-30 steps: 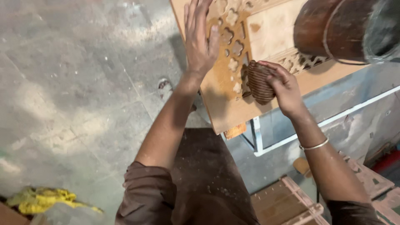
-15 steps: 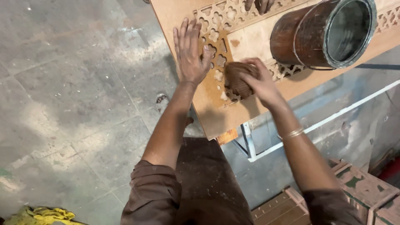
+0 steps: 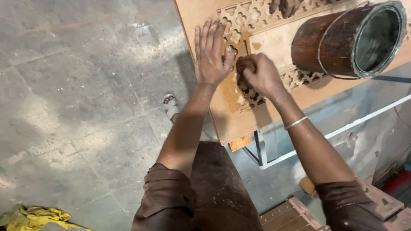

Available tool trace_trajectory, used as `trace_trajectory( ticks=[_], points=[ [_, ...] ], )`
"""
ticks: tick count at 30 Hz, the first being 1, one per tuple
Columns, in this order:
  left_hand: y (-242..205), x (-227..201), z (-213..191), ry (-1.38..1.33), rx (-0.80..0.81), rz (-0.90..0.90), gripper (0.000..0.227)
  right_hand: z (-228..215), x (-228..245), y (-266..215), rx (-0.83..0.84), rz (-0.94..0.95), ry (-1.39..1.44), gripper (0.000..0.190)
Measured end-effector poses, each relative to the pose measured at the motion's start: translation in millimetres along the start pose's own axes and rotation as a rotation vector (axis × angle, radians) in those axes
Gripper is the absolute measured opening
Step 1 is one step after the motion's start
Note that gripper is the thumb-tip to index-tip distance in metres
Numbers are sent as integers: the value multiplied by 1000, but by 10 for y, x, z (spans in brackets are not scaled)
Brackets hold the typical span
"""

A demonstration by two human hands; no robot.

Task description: The person applies a liquid finish to a large, carved wooden panel using a cloth. They dip the cloth into a metal can and wipe the surface, focusing on the intricate carved patterns. Another person assists by holding the panel steady.

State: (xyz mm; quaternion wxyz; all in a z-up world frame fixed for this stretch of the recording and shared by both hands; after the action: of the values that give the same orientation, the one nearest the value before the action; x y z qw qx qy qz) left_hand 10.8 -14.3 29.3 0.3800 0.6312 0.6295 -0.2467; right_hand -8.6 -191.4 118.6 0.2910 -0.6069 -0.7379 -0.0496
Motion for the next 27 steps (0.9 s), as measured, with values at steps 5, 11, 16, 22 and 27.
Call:
trace_trajectory(
  ticks=[5,11,16,22,27],
  points=[
    [-101,-9,31,-33,-22,9,55,51,5,-61,-45,68,-129,37],
    [-107,-31,-6,-19,0,12,56,21,15,-103,-17,80,-129,38],
    [-77,-45,-48,-6,40,0,55,14,37,-81,-51,90,-108,37],
    [-72,-83,-106,-21,42,9,56,40,52,-108,-122,0,-117,34],
    [-104,-65,-84,-41,-22,16,47,-44,-17,-106,-32,-108,40,47]
  ],
)
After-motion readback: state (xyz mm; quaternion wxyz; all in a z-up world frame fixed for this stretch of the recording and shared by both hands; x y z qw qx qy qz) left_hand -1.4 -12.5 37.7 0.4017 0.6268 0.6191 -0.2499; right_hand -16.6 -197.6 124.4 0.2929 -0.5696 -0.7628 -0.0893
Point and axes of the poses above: each hand's wrist, its own y-axis towards the middle knuckle, its own z-axis out of the palm, x = y × z, the point moved 1 cm from there along y, towards the middle knuckle, and after that the axes turned 9 degrees about -z, right-handed, at the moved point
